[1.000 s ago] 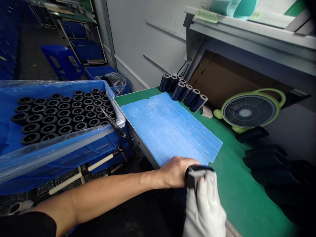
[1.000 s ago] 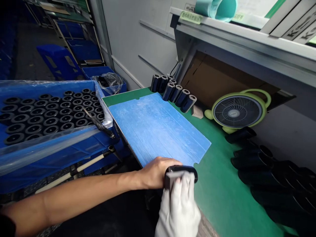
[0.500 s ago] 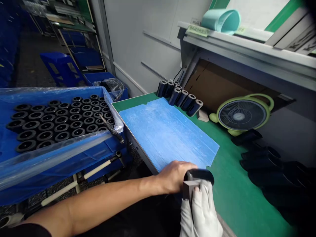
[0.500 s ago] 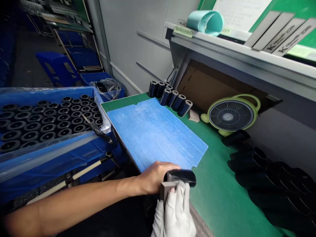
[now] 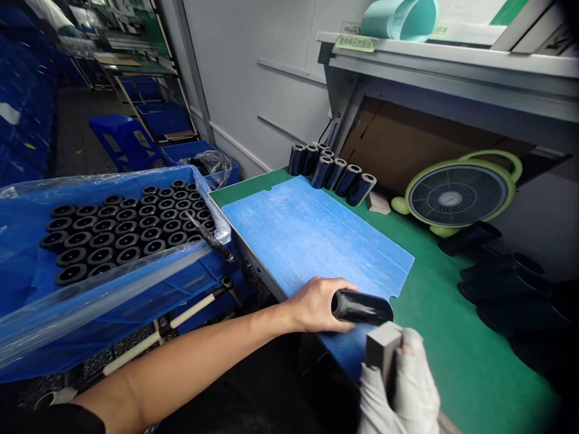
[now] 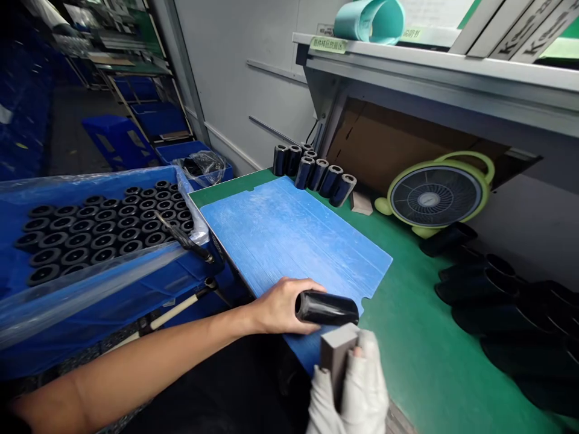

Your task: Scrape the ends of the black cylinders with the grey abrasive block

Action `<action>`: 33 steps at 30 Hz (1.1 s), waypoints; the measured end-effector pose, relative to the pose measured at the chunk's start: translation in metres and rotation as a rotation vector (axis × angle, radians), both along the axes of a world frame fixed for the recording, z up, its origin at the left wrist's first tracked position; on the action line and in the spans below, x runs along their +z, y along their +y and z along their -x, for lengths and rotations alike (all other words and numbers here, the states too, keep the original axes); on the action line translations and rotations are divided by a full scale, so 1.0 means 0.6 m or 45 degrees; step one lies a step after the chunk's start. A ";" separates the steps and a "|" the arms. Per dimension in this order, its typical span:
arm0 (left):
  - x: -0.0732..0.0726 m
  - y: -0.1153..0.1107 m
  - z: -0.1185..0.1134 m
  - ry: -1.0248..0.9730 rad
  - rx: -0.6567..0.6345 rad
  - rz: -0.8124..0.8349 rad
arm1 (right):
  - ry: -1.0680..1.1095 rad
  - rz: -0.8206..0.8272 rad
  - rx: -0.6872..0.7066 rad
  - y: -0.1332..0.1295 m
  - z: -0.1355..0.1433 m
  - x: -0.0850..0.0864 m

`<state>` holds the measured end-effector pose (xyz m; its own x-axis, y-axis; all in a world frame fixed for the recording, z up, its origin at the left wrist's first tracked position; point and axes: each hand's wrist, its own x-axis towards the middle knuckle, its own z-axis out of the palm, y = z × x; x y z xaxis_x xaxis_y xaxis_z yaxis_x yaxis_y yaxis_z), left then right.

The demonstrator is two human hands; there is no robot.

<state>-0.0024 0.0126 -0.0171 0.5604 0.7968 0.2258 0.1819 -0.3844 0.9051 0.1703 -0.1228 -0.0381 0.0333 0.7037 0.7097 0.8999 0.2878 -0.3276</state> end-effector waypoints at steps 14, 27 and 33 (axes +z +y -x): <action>-0.011 0.001 -0.006 -0.032 -0.151 -0.087 | -0.445 -0.104 0.238 0.058 0.022 0.045; -0.006 0.012 0.003 -0.057 -0.236 0.038 | -0.480 0.052 0.367 0.020 -0.150 0.050; 0.008 0.059 0.037 0.028 -0.512 0.077 | -0.365 0.166 0.218 -0.003 -0.172 0.053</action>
